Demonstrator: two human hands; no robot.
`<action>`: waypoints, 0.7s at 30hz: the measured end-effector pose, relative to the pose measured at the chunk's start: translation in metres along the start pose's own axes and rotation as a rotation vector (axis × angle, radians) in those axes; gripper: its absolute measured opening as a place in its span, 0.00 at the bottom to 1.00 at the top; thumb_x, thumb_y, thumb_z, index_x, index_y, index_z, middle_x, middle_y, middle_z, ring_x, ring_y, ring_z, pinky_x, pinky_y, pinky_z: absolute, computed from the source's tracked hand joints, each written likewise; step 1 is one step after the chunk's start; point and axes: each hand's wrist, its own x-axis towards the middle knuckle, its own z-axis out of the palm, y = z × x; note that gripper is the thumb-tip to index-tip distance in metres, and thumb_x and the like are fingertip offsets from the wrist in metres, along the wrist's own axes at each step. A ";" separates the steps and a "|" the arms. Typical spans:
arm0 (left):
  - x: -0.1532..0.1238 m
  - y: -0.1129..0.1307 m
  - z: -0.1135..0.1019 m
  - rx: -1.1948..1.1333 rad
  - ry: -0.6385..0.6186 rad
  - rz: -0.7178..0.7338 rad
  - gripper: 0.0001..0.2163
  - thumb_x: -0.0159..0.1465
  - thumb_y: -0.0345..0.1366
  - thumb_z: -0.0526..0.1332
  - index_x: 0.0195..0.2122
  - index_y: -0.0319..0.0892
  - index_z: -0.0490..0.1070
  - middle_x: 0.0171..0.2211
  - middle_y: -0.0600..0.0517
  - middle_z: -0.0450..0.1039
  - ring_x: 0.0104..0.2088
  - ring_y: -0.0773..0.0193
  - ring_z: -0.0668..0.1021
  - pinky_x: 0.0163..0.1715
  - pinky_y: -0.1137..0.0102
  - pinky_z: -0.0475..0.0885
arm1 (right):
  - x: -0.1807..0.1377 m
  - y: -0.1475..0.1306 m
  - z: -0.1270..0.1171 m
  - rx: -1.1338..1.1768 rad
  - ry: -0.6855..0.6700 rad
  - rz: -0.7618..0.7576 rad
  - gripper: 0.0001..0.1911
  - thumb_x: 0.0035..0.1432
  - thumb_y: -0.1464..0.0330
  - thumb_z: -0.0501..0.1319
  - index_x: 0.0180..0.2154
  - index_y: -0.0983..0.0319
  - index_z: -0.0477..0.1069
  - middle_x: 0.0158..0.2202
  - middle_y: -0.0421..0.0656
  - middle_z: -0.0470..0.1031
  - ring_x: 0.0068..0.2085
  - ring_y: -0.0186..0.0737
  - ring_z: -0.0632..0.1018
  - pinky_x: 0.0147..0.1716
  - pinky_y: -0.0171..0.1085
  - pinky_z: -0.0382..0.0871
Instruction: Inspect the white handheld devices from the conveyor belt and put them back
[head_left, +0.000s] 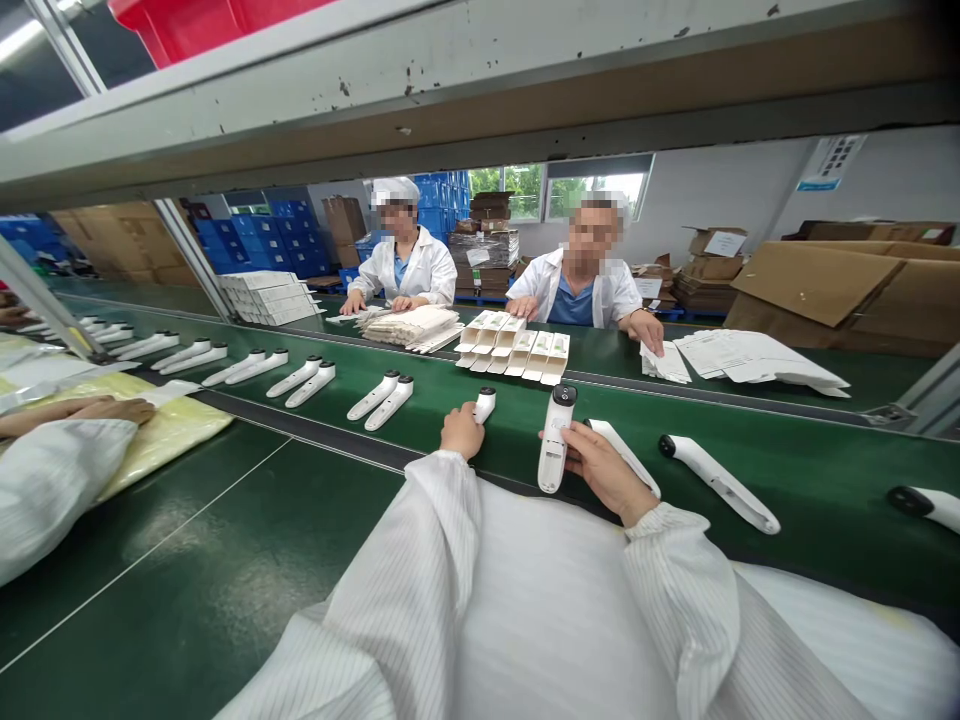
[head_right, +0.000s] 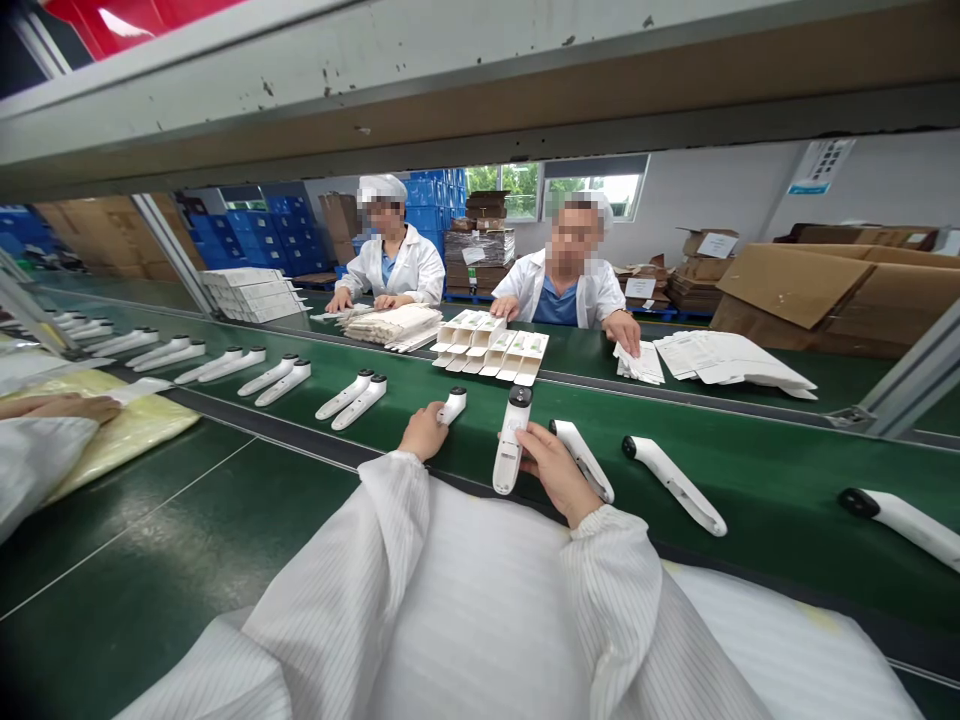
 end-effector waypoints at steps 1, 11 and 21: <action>-0.001 0.003 0.002 -0.170 -0.030 -0.026 0.22 0.54 0.25 0.58 0.51 0.39 0.65 0.49 0.40 0.68 0.50 0.51 0.70 0.45 0.64 0.65 | 0.000 0.000 0.000 -0.022 0.009 0.015 0.13 0.53 0.57 0.60 0.36 0.59 0.70 0.41 0.44 0.76 0.40 0.42 0.76 0.38 0.38 0.69; -0.034 0.042 0.018 -1.404 -0.646 -0.333 0.15 0.61 0.36 0.49 0.39 0.32 0.69 0.27 0.46 0.69 0.21 0.67 0.70 0.13 0.76 0.57 | 0.016 0.017 -0.023 -0.990 0.293 0.006 0.12 0.55 0.63 0.53 0.38 0.61 0.70 0.38 0.49 0.75 0.39 0.49 0.76 0.37 0.42 0.65; -0.055 0.056 0.048 -1.363 -0.564 -0.169 0.10 0.52 0.31 0.64 0.36 0.40 0.69 0.29 0.53 0.71 0.30 0.68 0.74 0.31 0.74 0.68 | 0.010 0.011 -0.002 -0.416 0.141 -0.253 0.21 0.48 0.55 0.61 0.42 0.58 0.71 0.39 0.45 0.74 0.39 0.45 0.75 0.39 0.44 0.69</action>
